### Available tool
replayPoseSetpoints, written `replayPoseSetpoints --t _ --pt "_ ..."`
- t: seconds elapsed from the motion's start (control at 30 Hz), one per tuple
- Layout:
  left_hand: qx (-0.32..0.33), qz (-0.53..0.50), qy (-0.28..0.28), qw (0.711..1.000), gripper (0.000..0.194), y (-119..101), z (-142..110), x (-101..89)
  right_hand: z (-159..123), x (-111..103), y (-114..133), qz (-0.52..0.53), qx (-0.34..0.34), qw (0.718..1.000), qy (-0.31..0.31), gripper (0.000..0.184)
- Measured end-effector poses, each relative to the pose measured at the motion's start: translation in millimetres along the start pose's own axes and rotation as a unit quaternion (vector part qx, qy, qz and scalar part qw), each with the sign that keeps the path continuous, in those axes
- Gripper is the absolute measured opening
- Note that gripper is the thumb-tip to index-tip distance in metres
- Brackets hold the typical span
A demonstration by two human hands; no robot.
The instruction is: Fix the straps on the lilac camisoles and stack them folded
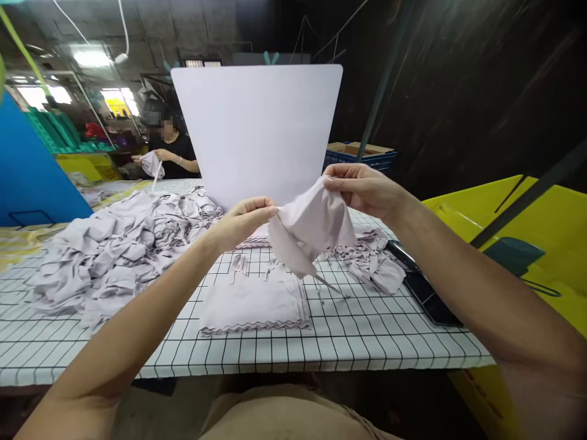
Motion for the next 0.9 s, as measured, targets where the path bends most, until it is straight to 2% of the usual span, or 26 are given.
replayPoseSetpoints --t 0.07,0.17,0.2,0.27,0.33,0.47,0.6,0.7,0.77,0.8,0.9 --pt "-0.007 -0.011 0.010 1.000 0.017 -6 0 2.1 7 9 8 0.015 -0.030 0.999 -0.004 0.026" --pt "-0.078 0.001 0.099 0.992 0.022 -9 -11 1.9 15 13 22 0.028 -0.068 0.997 -0.031 0.023" --pt "-0.095 0.007 0.108 0.990 0.022 -9 -17 -1.3 16 12 27 0.024 -0.076 0.996 -0.042 0.023" --pt "-0.100 0.018 0.073 0.992 0.020 -9 -28 -13.6 17 6 33 0.005 -0.079 0.995 -0.059 0.023" --pt "-0.081 0.027 0.007 0.996 0.022 -11 -35 -31.4 17 -1 35 -0.032 -0.064 0.996 -0.058 0.026" --pt "-0.034 0.066 -0.088 0.993 0.032 -31 -37 -67.2 16 -15 34 -0.106 -0.039 0.992 -0.046 0.032" --pt "0.004 0.140 -0.119 0.983 0.041 -63 -30 -89.1 13 -22 38 -0.095 -0.062 0.991 -0.067 0.037" --pt "0.021 0.222 -0.111 0.969 0.046 -78 -27 -102.4 17 -25 39 -0.138 -0.088 0.984 -0.071 0.037" --pt "0.014 0.329 -0.076 0.941 0.044 -74 -24 -113.4 29 -28 30 -0.213 -0.102 0.970 -0.062 0.035" --pt "0.011 0.401 -0.054 0.914 0.041 -68 -23 -119.5 39 -31 23 -0.265 -0.108 0.957 -0.057 0.034" --pt "0.022 0.618 -0.026 0.786 0.028 -42 -15 -137.9 73 -37 -2 -0.431 -0.132 0.889 -0.080 0.030"
Point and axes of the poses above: each hand's wrist, its own z-axis towards the middle knuckle, its own x-axis out of the palm, y = z × x, the point moved 1 cm from there along z, towards the middle knuckle, and after that the axes turned 12 degrees about x, right-handed, at the moved point
